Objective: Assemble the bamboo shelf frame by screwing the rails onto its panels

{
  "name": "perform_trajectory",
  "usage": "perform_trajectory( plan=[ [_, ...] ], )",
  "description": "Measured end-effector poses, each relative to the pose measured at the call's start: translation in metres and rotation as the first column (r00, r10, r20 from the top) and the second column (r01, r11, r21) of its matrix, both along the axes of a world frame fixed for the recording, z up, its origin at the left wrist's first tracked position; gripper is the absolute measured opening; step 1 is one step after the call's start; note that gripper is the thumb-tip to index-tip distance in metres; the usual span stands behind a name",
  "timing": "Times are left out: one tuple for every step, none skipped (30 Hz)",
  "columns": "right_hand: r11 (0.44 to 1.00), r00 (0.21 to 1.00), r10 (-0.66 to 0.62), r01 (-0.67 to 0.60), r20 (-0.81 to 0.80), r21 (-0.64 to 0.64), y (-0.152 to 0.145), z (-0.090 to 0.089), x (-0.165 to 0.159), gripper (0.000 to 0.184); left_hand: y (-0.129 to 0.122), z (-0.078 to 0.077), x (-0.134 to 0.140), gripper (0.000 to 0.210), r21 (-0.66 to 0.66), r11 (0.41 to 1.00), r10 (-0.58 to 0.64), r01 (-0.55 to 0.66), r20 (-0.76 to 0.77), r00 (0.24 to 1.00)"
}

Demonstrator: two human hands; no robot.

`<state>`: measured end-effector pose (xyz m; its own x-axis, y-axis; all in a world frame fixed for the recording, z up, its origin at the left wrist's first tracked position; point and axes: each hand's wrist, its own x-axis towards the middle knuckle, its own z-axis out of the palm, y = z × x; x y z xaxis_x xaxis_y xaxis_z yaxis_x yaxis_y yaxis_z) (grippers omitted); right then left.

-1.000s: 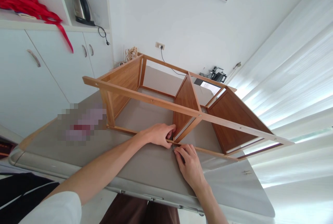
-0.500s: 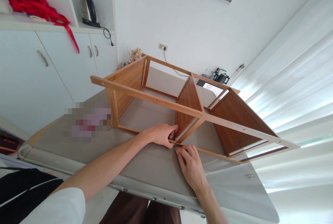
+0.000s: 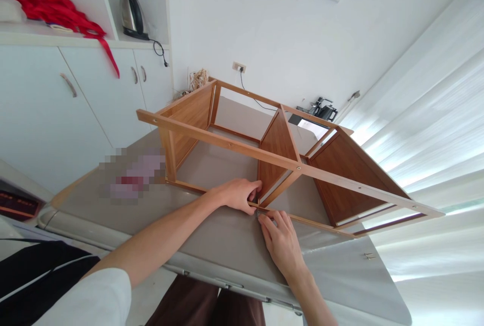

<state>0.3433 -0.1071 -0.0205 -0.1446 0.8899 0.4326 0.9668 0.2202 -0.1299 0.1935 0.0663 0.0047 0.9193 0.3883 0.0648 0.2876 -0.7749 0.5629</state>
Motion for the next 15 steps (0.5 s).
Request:
perform_trajectory(
  plan=[
    [1.000, 1.000, -0.002, 0.002, 0.004, 0.002, -0.0003, -0.0001, -0.0001, 0.018, -0.0001, 0.0001, -0.0001, 0.038, -0.001, 1.000, -0.002, 0.002, 0.005, 1.000],
    [1.000, 1.000, -0.004, 0.004, 0.005, 0.006, -0.0007, -0.0004, -0.0002, 0.018, -0.0001, 0.0003, -0.0002, 0.038, -0.002, 1.000, -0.003, 0.003, 0.010, 1.000],
    [1.000, 1.000, -0.006, 0.006, 0.003, 0.011, -0.0011, -0.0008, -0.0003, 0.018, -0.0002, 0.0004, -0.0004, 0.038, -0.003, 1.000, -0.003, 0.003, 0.012, 1.000],
    [1.000, 1.000, -0.006, 0.006, 0.001, 0.014, -0.0015, -0.0013, -0.0004, 0.019, -0.0002, 0.0003, -0.0005, 0.038, -0.004, 1.000, -0.002, 0.002, 0.012, 1.000],
    [1.000, 1.000, -0.007, 0.007, -0.001, 0.017, -0.0019, -0.0020, -0.0005, 0.019, -0.0002, 0.0001, -0.0006, 0.038, -0.003, 1.000, -0.002, 0.003, 0.011, 1.000],
    [1.000, 1.000, -0.008, 0.008, -0.001, 0.018, -0.0022, -0.0026, -0.0005, 0.019, -0.0002, -0.0002, -0.0006, 0.038, -0.003, 1.000, -0.003, 0.003, 0.009, 1.000],
    [1.000, 1.000, -0.009, 0.009, -0.002, 0.018, -0.0025, -0.0031, -0.0004, 0.019, -0.0001, -0.0007, -0.0006, 0.039, -0.001, 1.000, -0.003, 0.003, 0.008, 1.000],
    [1.000, 1.000, -0.010, 0.010, -0.002, 0.019, -0.0026, -0.0035, -0.0004, 0.019, 0.0000, -0.0013, -0.0005, 0.039, 0.002, 1.000, -0.002, 0.002, 0.010, 1.000],
    [1.000, 1.000, -0.011, 0.011, -0.001, 0.020, -0.0027, -0.0037, -0.0003, 0.019, 0.0002, -0.0018, -0.0004, 0.040, 0.005, 1.000, -0.004, 0.004, 0.013, 1.000],
    [1.000, 1.000, -0.011, 0.011, 0.002, 0.022, -0.0027, -0.0037, -0.0003, 0.019, 0.0003, -0.0024, -0.0002, 0.040, 0.008, 1.000, -0.005, 0.005, 0.015, 1.000],
    [1.000, 1.000, -0.011, 0.010, 0.005, 0.024, -0.0027, -0.0035, -0.0003, 0.019, 0.0004, -0.0027, -0.0001, 0.040, 0.011, 1.000, -0.006, 0.006, 0.017, 1.000],
    [1.000, 1.000, -0.010, 0.010, 0.010, 0.025, -0.0027, -0.0031, -0.0003, 0.019, 0.0005, -0.0030, 0.0000, 0.041, 0.013, 1.000, -0.007, 0.006, 0.018, 1.000],
    [1.000, 1.000, -0.009, 0.009, 0.018, 0.025, -0.0027, -0.0026, -0.0005, 0.020, 0.0006, -0.0030, 0.0001, 0.041, 0.014, 1.000, -0.008, 0.007, 0.018, 1.000],
    [1.000, 1.000, -0.010, 0.009, 0.027, 0.025, -0.0027, -0.0021, -0.0007, 0.020, 0.0006, -0.0030, 0.0002, 0.041, 0.013, 1.000, -0.008, 0.008, 0.016, 1.000],
    [1.000, 0.999, -0.011, 0.010, 0.037, 0.026, -0.0026, -0.0016, -0.0010, 0.020, 0.0006, -0.0029, 0.0002, 0.040, 0.011, 1.000, -0.007, 0.007, 0.013, 1.000]
  ],
)
